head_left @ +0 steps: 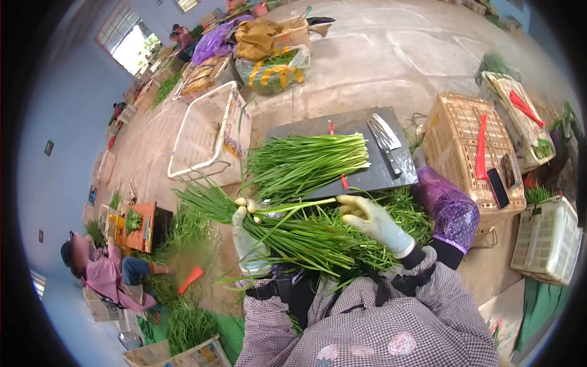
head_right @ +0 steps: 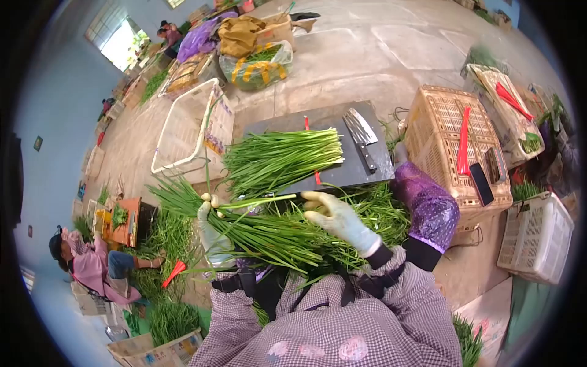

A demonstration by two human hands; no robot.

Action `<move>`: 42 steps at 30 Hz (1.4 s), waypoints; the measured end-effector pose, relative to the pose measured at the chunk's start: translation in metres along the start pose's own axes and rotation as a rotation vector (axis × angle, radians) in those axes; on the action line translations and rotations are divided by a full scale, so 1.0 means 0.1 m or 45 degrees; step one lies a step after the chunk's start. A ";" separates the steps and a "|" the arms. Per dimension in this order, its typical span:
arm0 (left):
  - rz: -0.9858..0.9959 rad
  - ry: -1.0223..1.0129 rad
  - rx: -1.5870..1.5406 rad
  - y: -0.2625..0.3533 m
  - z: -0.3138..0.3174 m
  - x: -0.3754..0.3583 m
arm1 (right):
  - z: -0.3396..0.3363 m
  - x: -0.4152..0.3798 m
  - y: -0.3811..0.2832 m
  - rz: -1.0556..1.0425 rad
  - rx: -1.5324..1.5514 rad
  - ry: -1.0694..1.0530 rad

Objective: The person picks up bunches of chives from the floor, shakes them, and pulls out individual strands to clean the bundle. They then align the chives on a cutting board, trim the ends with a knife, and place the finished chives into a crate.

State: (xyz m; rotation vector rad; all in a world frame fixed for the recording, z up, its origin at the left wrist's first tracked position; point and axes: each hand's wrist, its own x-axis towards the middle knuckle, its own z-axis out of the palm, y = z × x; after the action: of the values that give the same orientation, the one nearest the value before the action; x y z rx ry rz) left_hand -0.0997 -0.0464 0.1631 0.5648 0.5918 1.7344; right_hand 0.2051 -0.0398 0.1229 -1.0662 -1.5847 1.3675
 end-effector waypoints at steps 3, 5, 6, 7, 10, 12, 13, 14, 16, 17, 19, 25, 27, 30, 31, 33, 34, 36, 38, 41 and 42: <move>-0.042 0.044 -0.066 -0.09 0.14 -0.04 | 0.16 0.15 -0.03 -0.300 0.089 0.063; -0.032 0.025 -0.108 -0.05 0.08 -0.04 | -0.01 0.21 0.43 -0.390 -0.523 0.316; 0.030 0.053 -0.105 0.02 0.05 -0.05 | -0.13 0.22 0.80 -0.326 -0.788 0.372; 0.098 0.086 -0.104 0.07 0.02 -0.06 | -0.17 0.14 1.09 -0.215 -0.981 0.495; 0.136 0.096 -0.066 0.09 -0.10 0.00 | -0.03 -0.40 2.03 0.129 -1.538 -0.420; 0.117 0.070 -0.014 0.13 -0.14 0.01 | -0.16 -0.31 1.42 0.150 -1.634 -0.311; 0.123 0.092 -0.010 0.11 -0.11 -0.01 | -0.21 -0.21 1.10 0.218 -1.657 -0.186; 0.087 0.088 -0.054 0.09 -0.06 -0.01 | -0.23 -0.13 0.83 0.126 -1.652 0.151; 0.031 0.062 -0.071 0.02 -0.02 0.01 | -0.27 0.01 0.12 -0.078 -1.374 0.376; 0.030 0.060 -0.078 -0.04 -0.03 0.02 | -0.25 0.11 -0.12 -0.328 -1.220 0.415; -0.073 0.019 -0.164 -0.15 -0.05 0.05 | -0.09 0.22 -0.46 -0.727 -0.968 0.463; -0.104 0.028 -0.149 -0.08 -0.13 0.03 | 0.03 0.55 -0.14 -0.587 -0.948 0.007; -0.024 0.172 -0.168 0.14 -0.19 0.02 | -0.19 0.78 -0.02 -0.539 -0.915 0.057; 0.278 0.348 -0.079 0.54 -0.33 0.03 | -0.51 1.22 0.03 -0.669 -0.858 0.113; 0.270 0.402 -0.039 0.68 -0.52 -0.02 | -0.59 1.39 0.03 -0.677 -0.925 0.118; 0.285 0.590 0.025 0.89 -0.55 -0.17 | -0.74 1.72 0.11 -0.690 -0.961 0.166; 0.290 0.527 -0.012 0.98 -0.69 -0.26 | -0.84 1.91 0.24 -0.673 -1.088 0.195; 0.281 0.595 -0.052 1.10 -0.57 -0.46 | -1.01 2.16 0.57 -0.643 -1.376 0.299; 0.415 0.709 0.039 1.05 -0.39 -0.53 | -1.18 2.37 1.01 -0.501 -1.610 0.281; 0.452 0.902 -0.255 0.98 -0.36 -0.56 | -1.21 2.41 1.18 -0.869 -1.531 0.484; 0.243 0.638 -0.168 1.06 -0.34 -0.58 | -0.99 2.16 0.80 -0.768 -1.512 0.602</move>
State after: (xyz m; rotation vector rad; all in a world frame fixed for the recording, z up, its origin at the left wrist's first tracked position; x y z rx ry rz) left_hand -0.1859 -0.1287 0.2030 0.0876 0.7822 2.0964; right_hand 0.2299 0.2028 0.0630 -1.2261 -2.0695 -0.3343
